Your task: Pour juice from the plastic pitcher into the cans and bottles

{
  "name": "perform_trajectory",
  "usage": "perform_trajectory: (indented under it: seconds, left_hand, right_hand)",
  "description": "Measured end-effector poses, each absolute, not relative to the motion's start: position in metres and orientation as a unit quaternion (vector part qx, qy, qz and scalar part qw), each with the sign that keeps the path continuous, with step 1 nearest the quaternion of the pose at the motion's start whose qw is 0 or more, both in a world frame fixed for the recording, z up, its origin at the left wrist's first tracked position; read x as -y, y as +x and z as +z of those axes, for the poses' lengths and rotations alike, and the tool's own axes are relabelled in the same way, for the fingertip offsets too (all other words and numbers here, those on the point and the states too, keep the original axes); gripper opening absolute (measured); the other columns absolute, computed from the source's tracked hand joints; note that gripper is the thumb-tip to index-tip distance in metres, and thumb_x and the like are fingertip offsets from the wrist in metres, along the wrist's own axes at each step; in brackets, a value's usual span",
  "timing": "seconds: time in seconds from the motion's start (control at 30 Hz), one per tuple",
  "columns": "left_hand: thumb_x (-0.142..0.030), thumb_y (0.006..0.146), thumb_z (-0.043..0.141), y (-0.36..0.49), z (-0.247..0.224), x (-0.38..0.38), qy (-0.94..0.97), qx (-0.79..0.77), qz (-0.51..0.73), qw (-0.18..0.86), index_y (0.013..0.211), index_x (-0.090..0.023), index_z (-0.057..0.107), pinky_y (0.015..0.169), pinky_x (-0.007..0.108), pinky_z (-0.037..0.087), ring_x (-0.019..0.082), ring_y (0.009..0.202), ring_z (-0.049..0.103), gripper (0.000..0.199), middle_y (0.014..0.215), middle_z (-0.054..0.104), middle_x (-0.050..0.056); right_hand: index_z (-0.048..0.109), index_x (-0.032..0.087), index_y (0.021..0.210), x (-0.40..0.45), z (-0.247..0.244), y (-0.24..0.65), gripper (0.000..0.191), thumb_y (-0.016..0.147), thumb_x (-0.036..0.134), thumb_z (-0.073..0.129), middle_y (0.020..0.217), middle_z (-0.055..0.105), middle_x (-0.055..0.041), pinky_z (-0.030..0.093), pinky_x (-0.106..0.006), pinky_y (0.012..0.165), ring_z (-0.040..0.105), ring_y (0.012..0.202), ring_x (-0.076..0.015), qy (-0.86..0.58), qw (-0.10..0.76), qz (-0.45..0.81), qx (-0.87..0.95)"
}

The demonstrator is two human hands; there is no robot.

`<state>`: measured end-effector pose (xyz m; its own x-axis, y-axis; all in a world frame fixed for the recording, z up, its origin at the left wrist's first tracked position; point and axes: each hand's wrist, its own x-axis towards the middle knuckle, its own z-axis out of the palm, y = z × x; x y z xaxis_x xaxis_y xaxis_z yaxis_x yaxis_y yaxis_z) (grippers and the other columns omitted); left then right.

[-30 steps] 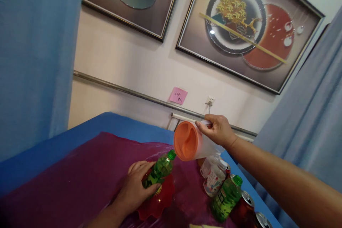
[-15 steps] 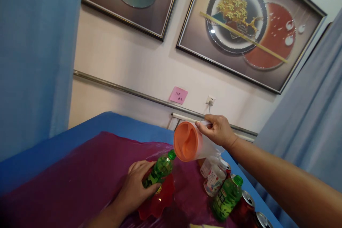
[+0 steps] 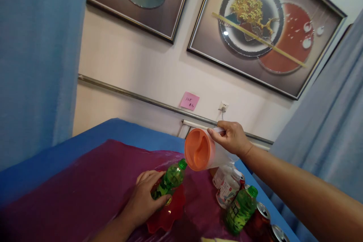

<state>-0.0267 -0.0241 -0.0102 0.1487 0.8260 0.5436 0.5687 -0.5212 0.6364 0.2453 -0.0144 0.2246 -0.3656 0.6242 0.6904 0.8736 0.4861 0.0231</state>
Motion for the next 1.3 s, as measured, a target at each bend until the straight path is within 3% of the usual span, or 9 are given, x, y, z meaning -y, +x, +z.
perform_trajectory:
  seconds: [1.3]
  left_hand:
    - [-0.025, 0.063, 0.083, -0.0268, -0.0142, 0.0236, 0.747, -0.46, 0.46, 0.136, 0.116, -0.029, 0.069, 0.1, 0.046, 0.04, 0.029, 0.107, 0.061, 0.055, 0.11, 0.071, 0.004]
  right_hand:
    - [0.034, 0.022, 0.055, 0.0175, 0.2256, 0.2448, 0.048, 0.086, 0.052, 0.055, 0.049, 0.031, 0.006, 0.026, -0.024, 0.047, 0.031, 0.046, -0.0089, -0.459, 0.317, -0.2, 0.805]
